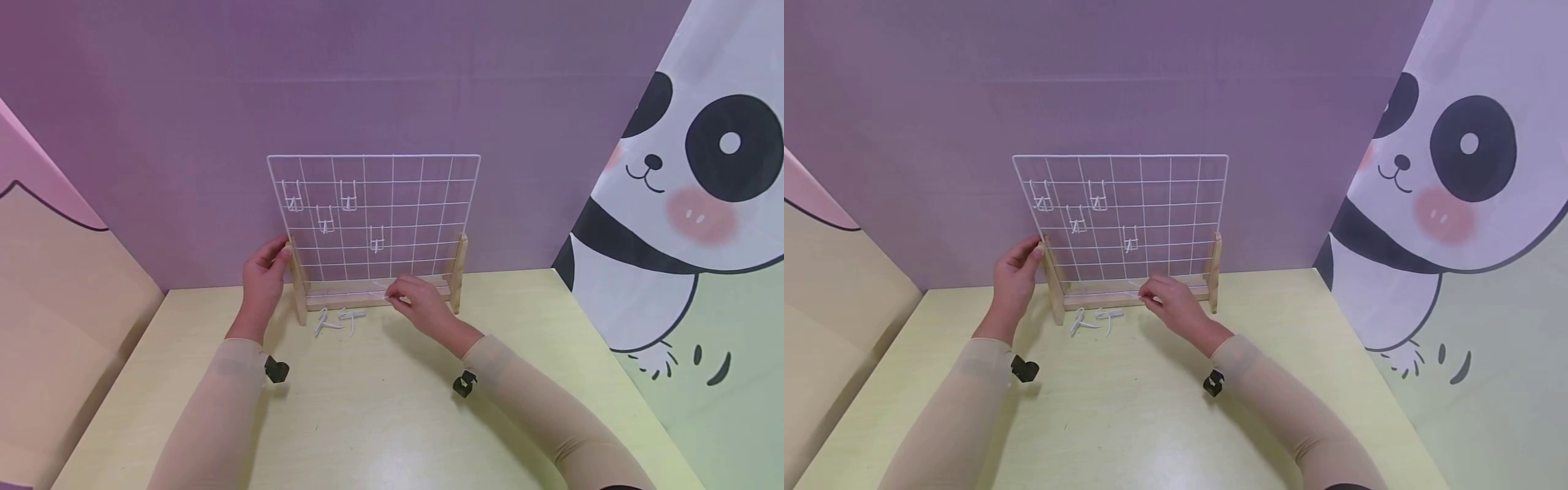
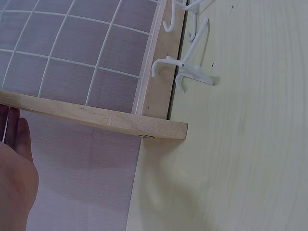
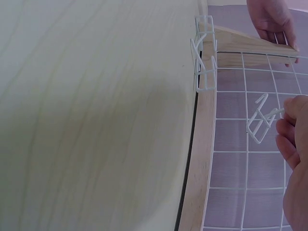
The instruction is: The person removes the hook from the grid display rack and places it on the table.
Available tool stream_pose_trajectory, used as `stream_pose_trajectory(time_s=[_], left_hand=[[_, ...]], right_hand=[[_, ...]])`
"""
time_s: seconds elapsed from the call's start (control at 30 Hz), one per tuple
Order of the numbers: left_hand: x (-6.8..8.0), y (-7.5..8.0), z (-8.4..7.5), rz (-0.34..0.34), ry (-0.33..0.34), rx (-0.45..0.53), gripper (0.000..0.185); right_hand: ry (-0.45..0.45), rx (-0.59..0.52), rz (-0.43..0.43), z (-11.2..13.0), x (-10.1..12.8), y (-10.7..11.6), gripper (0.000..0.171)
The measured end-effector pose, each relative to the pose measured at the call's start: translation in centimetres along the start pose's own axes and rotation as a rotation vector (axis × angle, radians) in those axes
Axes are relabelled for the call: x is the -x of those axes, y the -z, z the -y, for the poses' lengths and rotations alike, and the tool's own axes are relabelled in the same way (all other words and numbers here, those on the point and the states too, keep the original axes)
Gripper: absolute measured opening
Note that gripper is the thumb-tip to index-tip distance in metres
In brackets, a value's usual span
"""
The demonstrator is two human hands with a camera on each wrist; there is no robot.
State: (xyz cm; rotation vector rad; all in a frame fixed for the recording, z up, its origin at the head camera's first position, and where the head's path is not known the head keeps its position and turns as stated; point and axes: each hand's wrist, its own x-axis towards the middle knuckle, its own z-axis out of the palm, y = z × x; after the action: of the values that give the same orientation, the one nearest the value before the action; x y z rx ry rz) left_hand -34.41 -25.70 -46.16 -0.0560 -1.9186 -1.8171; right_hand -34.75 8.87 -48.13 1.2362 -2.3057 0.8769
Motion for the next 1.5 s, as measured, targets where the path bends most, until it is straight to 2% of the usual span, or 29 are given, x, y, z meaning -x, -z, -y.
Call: stream_pose_trajectory(time_s=[0.5,0.87,1.5], left_hand=[[0.1,-0.1,-0.1,0.006,0.006,-0.031,0.038],[0.1,0.1,-0.2,0.008,0.019,-0.039,0.039],[0.0,0.1,0.0,-0.001,0.009,-0.035,0.037]], right_hand=[[-0.074,0.005,0.067,-0.5,0.4,-0.6,0.009],[-0.064,0.021,0.089,-0.7,0.3,-0.9,0.007],[-0.065,0.030,0.197,-1.7,0.1,-2.1,0.004]])
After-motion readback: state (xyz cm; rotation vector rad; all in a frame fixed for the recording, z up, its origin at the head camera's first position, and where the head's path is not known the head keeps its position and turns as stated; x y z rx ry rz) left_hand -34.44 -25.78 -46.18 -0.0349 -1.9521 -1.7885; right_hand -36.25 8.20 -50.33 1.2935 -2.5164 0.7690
